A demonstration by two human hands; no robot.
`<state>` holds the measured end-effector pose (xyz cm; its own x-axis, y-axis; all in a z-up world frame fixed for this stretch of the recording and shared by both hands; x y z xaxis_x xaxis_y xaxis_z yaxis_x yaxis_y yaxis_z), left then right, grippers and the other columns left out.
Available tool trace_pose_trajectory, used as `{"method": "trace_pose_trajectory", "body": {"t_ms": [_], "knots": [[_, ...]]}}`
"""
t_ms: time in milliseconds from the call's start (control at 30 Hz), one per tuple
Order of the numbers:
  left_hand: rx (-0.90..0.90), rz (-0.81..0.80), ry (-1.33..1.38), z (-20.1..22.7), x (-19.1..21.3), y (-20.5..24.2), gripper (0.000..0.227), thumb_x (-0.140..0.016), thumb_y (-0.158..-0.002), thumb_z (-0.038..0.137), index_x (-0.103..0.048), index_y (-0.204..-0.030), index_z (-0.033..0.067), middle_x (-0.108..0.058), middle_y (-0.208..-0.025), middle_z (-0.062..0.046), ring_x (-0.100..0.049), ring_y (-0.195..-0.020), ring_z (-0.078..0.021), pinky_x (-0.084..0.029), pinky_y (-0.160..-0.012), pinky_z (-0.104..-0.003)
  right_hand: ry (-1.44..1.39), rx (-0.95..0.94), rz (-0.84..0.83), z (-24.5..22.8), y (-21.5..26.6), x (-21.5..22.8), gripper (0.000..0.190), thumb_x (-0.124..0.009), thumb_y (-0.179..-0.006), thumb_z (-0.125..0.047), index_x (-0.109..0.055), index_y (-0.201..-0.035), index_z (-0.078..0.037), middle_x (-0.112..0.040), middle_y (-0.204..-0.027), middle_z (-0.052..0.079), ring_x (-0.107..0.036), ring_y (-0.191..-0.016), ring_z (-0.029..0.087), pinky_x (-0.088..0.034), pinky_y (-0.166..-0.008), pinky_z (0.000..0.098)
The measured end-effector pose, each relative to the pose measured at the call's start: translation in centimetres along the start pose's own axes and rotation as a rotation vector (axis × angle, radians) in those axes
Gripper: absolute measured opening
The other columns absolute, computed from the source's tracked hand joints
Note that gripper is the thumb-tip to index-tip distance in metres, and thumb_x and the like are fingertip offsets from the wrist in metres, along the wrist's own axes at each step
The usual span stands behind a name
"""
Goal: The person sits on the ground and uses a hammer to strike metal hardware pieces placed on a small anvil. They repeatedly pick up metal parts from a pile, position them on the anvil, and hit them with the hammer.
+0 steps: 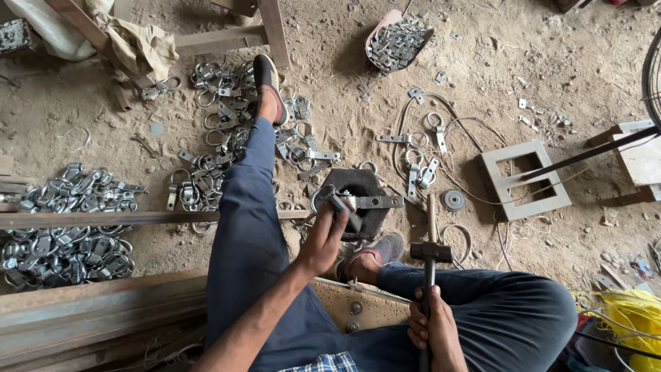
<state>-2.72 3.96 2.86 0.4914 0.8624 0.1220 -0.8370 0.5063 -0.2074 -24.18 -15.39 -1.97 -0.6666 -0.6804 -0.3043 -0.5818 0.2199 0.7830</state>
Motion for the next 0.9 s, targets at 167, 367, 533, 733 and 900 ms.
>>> {"method": "trace_pose_trajectory", "body": {"t_ms": [167,367,533,733,900], "knots": [[0.199,-0.012,-0.002,-0.1,-1.0,-2.5,0.027,-0.049,-0.105,0.031,-0.062,-0.115,0.0088,-0.069,-0.099,-0.006,-0.071,-0.084,-0.0158,-0.063,-0.072,-0.035,-0.015,0.011,-0.001,0.0,-0.1,0.2,0.044,-0.035,-0.106,-0.049,-0.05,-0.102,-0.008,-0.03,-0.054,-0.001,-0.024,-0.036,0.01,-0.022,-0.031,0.0263],[0.028,0.077,-0.119,0.8,-2.6,-4.2,0.018,-0.061,-0.103,0.014,-0.066,-0.116,0.0031,-0.07,-0.104,-0.011,-0.069,-0.09,-0.0216,-0.056,-0.075,-0.037,-0.006,-0.007,0.02,0.0,0.3,-0.1,0.044,-0.035,-0.106,-0.049,-0.05,-0.102,-0.008,-0.031,-0.054,0.0,-0.025,-0.036,0.01,-0.023,-0.031,0.0268],[0.018,0.07,-0.083,0.8,-3.2,-4.1,0.016,-0.063,-0.102,0.012,-0.066,-0.115,0.0034,-0.071,-0.106,-0.012,-0.071,-0.099,-0.0239,-0.057,-0.083,-0.037,-0.04,-0.013,0.004,0.1,0.4,-0.1,0.044,-0.035,-0.106,-0.049,-0.051,-0.102,-0.009,-0.031,-0.054,-0.001,-0.025,-0.036,0.009,-0.023,-0.031,0.0262],[-0.019,0.079,-0.238,0.9,-3.2,-4.2,0.02,-0.062,-0.103,0.017,-0.065,-0.115,0.0015,-0.071,-0.108,-0.014,-0.072,-0.099,-0.0294,-0.056,-0.084,-0.041,-0.015,-0.026,0.038,-0.1,0.6,-0.5,0.045,-0.034,-0.106,-0.05,-0.051,-0.102,-0.008,-0.03,-0.054,-0.001,-0.024,-0.036,0.009,-0.023,-0.03,0.026],[0.033,-0.023,-0.288,-1.4,-4.6,-4.7,0.026,-0.06,-0.103,0.024,-0.065,-0.116,0.0027,-0.07,-0.109,-0.014,-0.072,-0.094,-0.0267,-0.06,-0.081,-0.039,-0.024,-0.025,0.01,-0.5,0.8,-0.9,0.046,-0.033,-0.105,-0.051,-0.05,-0.103,-0.008,-0.031,-0.054,-0.002,-0.024,-0.036,0.009,-0.023,-0.03,0.0256]]}}
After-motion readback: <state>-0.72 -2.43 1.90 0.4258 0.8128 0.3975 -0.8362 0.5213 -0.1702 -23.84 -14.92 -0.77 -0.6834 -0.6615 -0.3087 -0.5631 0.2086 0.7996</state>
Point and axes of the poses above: each hand's wrist, its own y-axis away from the middle knuckle, its own x-axis out of the back of the hand, z = x × y, the point moved 3 cm from there along -y, towards the middle knuckle
